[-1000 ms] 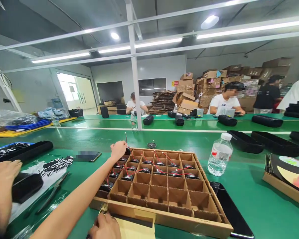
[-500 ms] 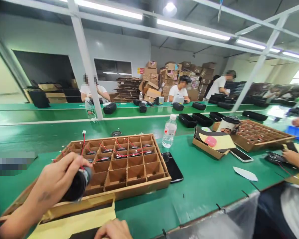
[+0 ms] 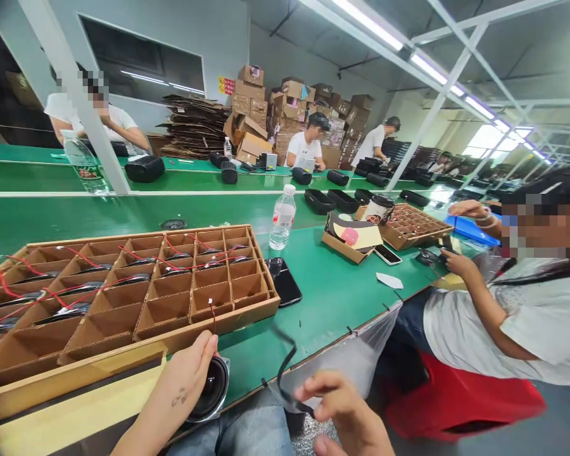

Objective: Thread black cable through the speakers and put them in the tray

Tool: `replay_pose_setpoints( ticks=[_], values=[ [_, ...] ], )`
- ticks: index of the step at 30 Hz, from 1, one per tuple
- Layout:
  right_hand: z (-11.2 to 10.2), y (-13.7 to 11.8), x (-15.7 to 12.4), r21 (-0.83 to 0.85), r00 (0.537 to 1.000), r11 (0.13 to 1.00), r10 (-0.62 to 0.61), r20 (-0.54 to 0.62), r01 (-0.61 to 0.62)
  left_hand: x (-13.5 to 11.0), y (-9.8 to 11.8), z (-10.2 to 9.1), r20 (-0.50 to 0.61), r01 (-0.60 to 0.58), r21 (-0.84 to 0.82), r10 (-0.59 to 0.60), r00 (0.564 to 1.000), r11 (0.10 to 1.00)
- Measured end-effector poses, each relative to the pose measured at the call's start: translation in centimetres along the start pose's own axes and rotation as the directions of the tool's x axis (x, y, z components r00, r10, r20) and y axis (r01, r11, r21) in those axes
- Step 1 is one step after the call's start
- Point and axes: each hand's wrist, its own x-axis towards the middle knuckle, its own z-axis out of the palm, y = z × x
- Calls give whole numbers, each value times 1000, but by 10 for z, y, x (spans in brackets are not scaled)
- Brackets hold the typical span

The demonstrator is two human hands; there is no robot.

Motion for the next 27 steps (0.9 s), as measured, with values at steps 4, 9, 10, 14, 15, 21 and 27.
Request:
replay_pose_setpoints(
  ticks=[4,9,10,14,15,21,27],
  values=[
    [17,-7,27,183,996,981,45,74,-58,-4,-11,1,-6,-36,-32,36,999,999],
    [35,-2,47,177,961,955,204,188,-238,-15,-49,8,-54,-152,-40,150,987,988],
    [39,0,50,155,945,947,244,217,-280,-15,-56,10,-71,-206,-25,204,976,978],
    [51,7,67,72,885,910,377,274,-409,-10,-71,9,-52,-411,-6,411,910,911],
    [54,9,72,48,880,908,388,273,-416,-8,-69,7,-4,-430,-26,430,903,902],
    [68,17,98,-178,873,913,404,273,-367,-8,-52,-6,181,-384,-206,421,889,900],
    [78,24,115,-434,833,856,443,332,-283,-14,-50,-6,352,-273,-299,371,859,915]
  ],
)
